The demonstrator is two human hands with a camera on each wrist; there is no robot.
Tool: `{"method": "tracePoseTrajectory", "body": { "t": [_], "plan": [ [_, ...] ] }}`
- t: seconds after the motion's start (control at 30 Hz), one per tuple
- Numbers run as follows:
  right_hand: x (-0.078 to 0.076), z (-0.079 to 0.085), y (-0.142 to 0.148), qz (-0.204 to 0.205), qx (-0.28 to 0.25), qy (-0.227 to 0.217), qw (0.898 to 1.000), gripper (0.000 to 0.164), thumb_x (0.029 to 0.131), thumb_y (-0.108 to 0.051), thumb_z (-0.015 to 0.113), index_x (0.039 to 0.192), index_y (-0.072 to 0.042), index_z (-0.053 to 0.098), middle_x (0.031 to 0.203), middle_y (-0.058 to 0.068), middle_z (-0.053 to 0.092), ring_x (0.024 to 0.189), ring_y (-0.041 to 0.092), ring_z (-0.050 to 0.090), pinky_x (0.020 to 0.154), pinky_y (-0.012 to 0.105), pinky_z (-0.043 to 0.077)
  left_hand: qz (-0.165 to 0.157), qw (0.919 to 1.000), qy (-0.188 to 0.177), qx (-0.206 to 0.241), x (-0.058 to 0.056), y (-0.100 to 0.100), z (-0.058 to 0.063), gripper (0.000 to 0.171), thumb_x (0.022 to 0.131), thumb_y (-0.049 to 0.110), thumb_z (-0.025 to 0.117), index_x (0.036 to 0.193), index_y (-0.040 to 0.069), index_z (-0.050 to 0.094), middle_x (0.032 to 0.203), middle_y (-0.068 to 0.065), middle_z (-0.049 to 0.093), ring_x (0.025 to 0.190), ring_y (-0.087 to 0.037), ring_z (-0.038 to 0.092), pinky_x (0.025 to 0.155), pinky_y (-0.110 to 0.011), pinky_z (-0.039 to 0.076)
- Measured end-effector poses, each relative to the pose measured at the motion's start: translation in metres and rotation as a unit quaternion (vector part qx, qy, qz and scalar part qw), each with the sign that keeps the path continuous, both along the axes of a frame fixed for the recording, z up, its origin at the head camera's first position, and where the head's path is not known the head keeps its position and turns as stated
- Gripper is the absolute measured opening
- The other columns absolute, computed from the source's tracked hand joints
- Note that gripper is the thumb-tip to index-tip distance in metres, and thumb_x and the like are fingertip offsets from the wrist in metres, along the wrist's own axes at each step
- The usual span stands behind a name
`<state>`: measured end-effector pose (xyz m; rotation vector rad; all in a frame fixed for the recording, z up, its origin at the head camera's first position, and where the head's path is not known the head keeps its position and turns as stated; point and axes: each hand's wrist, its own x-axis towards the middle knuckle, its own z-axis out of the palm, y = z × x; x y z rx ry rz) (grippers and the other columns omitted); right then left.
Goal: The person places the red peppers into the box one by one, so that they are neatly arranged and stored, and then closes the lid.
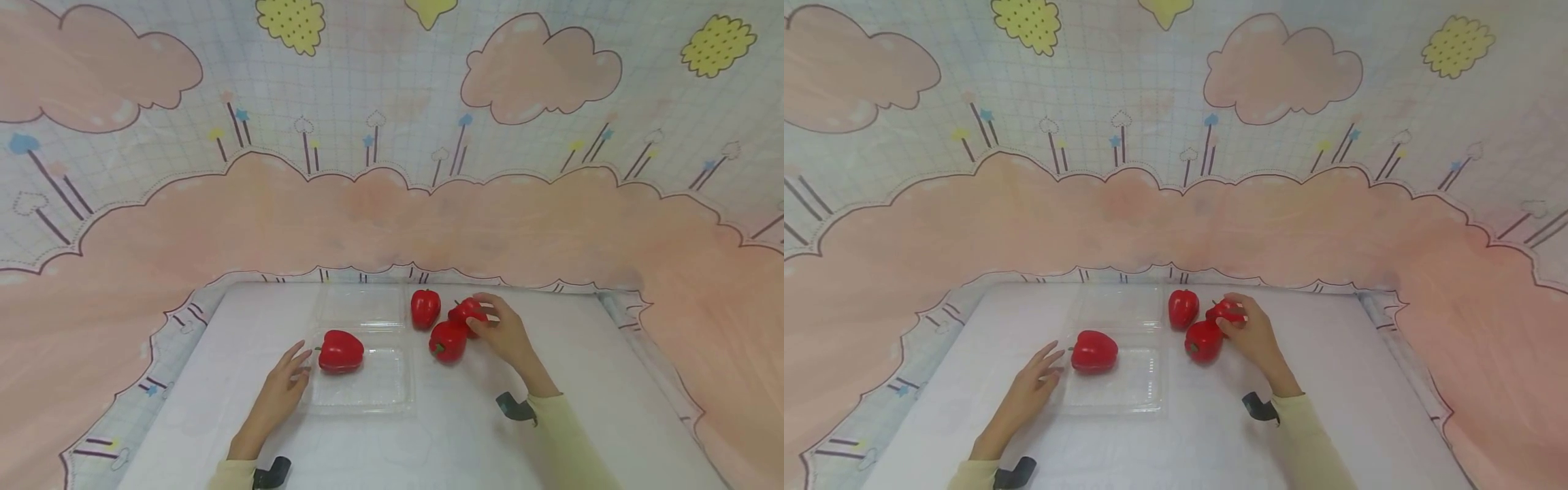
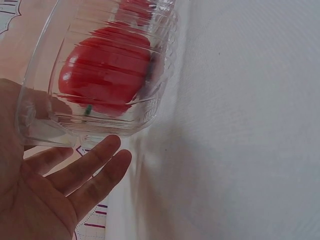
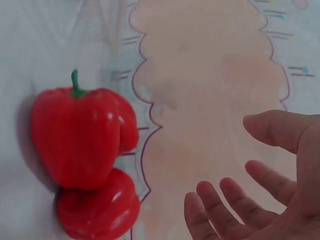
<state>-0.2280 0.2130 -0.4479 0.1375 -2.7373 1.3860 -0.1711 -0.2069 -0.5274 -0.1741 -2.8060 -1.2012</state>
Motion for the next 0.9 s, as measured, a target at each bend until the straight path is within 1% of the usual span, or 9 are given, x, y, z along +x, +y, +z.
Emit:
{"method": "tracePoseTrajectory", "body": {
  "t": [0.17, 0.3, 0.6, 0.77, 0.9],
  "plan": [
    [-0.009, -0.005, 0.013, -0.005, 0.002, -0.005, 1.0, 0.054, 0.094, -0.018, 0.064, 0.143, -0.011, 0.043, 0.146, 0.015, 0.048, 0.131, 0.04, 0.05, 0.103, 0.053, 0.051, -0.001, 1.0, 0.003, -0.002, -0.001, 0.0, 0.0, 0.046, 0.097, 0.007, 0.056, 0.141, 0.0, 0.049, 0.157, -0.016, 0.034, 0.116, -0.036, 0.065, 0.092, -0.045, 0.057],
    [-0.018, -0.012, 0.02, -0.016, 0.006, -0.022, 1.0, 0.054, 0.094, -0.02, 0.063, 0.144, -0.012, 0.043, 0.147, 0.014, 0.046, 0.133, 0.039, 0.047, 0.105, 0.053, 0.049, 0.001, 1.0, 0.002, -0.004, -0.001, 0.0, -0.001, 0.046, 0.097, 0.007, 0.056, 0.141, 0.0, 0.049, 0.157, -0.016, 0.034, 0.116, -0.036, 0.065, 0.092, -0.044, 0.057],
    [-0.032, -0.025, 0.027, -0.025, 0.047, -0.059, 0.997, 0.056, 0.095, -0.023, 0.063, 0.145, -0.012, 0.042, 0.149, 0.016, 0.045, 0.134, 0.038, 0.047, 0.102, 0.052, 0.052, 0.004, 1.0, -0.003, -0.003, 0.001, 0.0, -0.001, 0.047, 0.096, 0.006, 0.056, 0.142, 0.001, 0.049, 0.158, -0.016, 0.033, 0.118, -0.036, 0.064, 0.093, -0.044, 0.056],
    [-0.041, -0.032, 0.029, -0.019, 0.049, -0.074, 0.996, 0.061, 0.093, -0.027, 0.065, 0.147, -0.014, 0.039, 0.149, 0.019, 0.043, 0.134, 0.041, 0.045, 0.1, 0.055, 0.053, 0.002, 1.0, 0.001, -0.004, 0.001, 0.0, 0.0, 0.047, 0.096, 0.006, 0.056, 0.142, 0.001, 0.049, 0.158, -0.016, 0.034, 0.117, -0.036, 0.064, 0.093, -0.045, 0.057],
    [-0.049, -0.039, 0.029, -0.014, 0.051, -0.098, 0.994, 0.07, 0.092, -0.032, 0.066, 0.151, -0.017, 0.033, 0.152, 0.02, 0.039, 0.136, 0.043, 0.043, 0.1, 0.056, 0.052, 0.004, 1.0, 0.0, -0.005, 0.001, 0.0, 0.0, 0.047, 0.096, 0.006, 0.056, 0.142, 0.001, 0.049, 0.158, -0.015, 0.034, 0.117, -0.036, 0.064, 0.093, -0.045, 0.056]
  ]
}}
